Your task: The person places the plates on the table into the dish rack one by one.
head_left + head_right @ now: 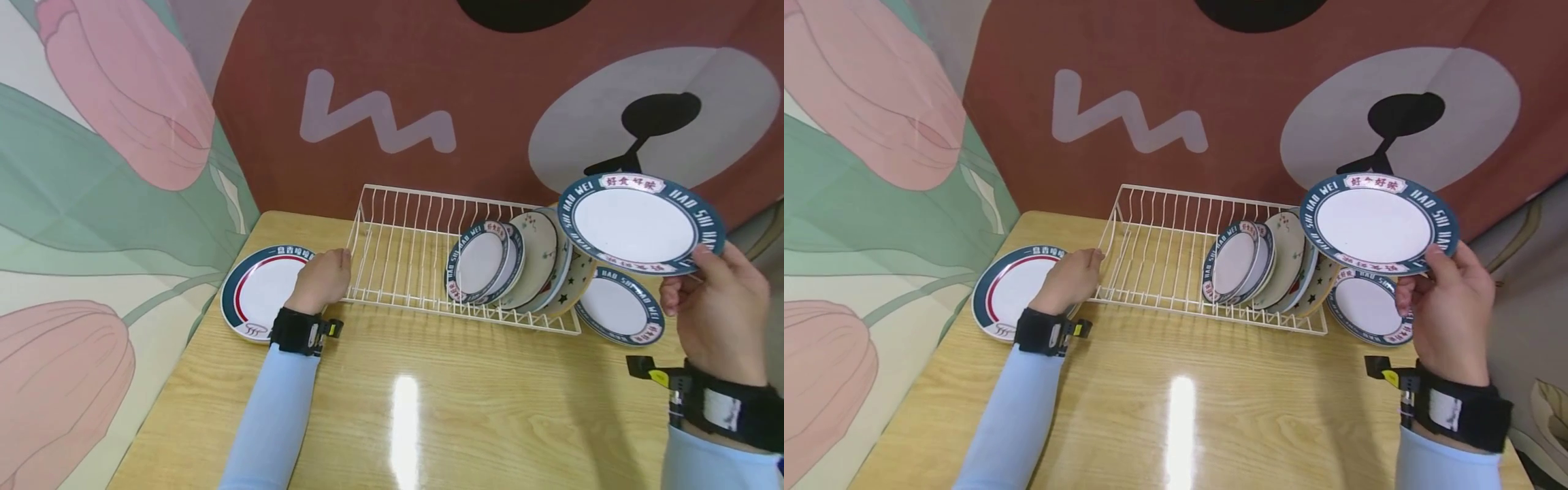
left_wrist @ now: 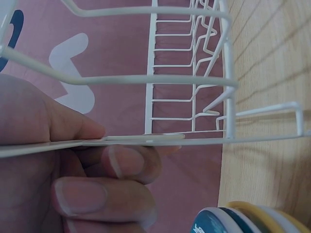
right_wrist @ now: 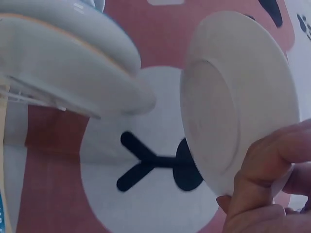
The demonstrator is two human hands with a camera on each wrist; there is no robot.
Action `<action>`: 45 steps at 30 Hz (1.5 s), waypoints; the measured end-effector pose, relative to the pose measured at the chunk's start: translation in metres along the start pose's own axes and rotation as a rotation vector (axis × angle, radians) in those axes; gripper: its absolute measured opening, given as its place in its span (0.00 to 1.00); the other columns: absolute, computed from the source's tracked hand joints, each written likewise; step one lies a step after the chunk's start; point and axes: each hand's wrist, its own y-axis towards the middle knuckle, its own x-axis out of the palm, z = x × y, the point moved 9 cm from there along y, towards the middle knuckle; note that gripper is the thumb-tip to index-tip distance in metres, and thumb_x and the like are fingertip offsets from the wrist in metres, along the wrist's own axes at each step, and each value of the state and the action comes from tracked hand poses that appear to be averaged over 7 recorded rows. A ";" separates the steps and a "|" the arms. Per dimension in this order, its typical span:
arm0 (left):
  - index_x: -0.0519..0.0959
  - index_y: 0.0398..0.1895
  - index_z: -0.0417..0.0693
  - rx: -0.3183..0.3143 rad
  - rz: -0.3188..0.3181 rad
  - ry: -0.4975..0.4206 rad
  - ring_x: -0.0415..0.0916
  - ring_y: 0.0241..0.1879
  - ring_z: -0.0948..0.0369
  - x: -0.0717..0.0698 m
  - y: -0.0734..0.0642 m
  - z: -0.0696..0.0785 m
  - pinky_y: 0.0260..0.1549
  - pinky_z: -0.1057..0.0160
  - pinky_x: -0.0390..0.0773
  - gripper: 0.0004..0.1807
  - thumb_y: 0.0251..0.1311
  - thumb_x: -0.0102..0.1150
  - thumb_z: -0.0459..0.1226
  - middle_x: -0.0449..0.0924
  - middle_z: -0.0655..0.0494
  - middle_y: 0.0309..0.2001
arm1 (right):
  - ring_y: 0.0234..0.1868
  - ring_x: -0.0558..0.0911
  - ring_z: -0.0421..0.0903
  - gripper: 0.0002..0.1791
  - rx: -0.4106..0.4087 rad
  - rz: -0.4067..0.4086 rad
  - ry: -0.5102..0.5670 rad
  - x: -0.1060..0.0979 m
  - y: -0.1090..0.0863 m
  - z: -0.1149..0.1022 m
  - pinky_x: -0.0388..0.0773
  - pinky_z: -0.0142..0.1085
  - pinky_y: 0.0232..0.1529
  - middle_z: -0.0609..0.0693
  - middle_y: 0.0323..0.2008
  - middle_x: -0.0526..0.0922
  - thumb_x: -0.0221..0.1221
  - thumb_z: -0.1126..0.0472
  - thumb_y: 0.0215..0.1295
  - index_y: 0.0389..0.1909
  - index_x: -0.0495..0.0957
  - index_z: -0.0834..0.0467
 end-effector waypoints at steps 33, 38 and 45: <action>0.71 0.24 0.48 0.001 0.000 -0.008 0.66 0.18 0.53 -0.002 -0.003 0.006 0.17 0.57 0.65 0.26 0.77 0.26 0.45 0.67 0.49 0.20 | 0.14 0.74 0.54 0.29 0.099 -0.568 -1.150 0.153 0.030 0.089 0.74 0.42 0.12 0.58 0.18 0.74 0.41 0.55 0.78 0.73 0.49 0.64; 0.72 0.26 0.48 -0.004 -0.002 -0.002 0.68 0.20 0.53 -0.002 -0.003 0.006 0.19 0.56 0.68 0.28 0.77 0.24 0.47 0.68 0.49 0.20 | 0.12 0.74 0.53 0.31 0.117 -0.598 -1.230 0.160 0.031 0.102 0.72 0.43 0.12 0.54 0.14 0.74 0.40 0.56 0.78 0.74 0.45 0.65; 0.73 0.27 0.48 -0.005 -0.010 0.002 0.67 0.20 0.53 -0.001 -0.003 0.005 0.19 0.56 0.68 0.29 0.77 0.20 0.48 0.68 0.48 0.21 | 0.11 0.73 0.52 0.30 0.155 -0.641 -1.252 0.169 0.028 0.119 0.69 0.42 0.12 0.53 0.11 0.72 0.39 0.59 0.77 0.73 0.46 0.68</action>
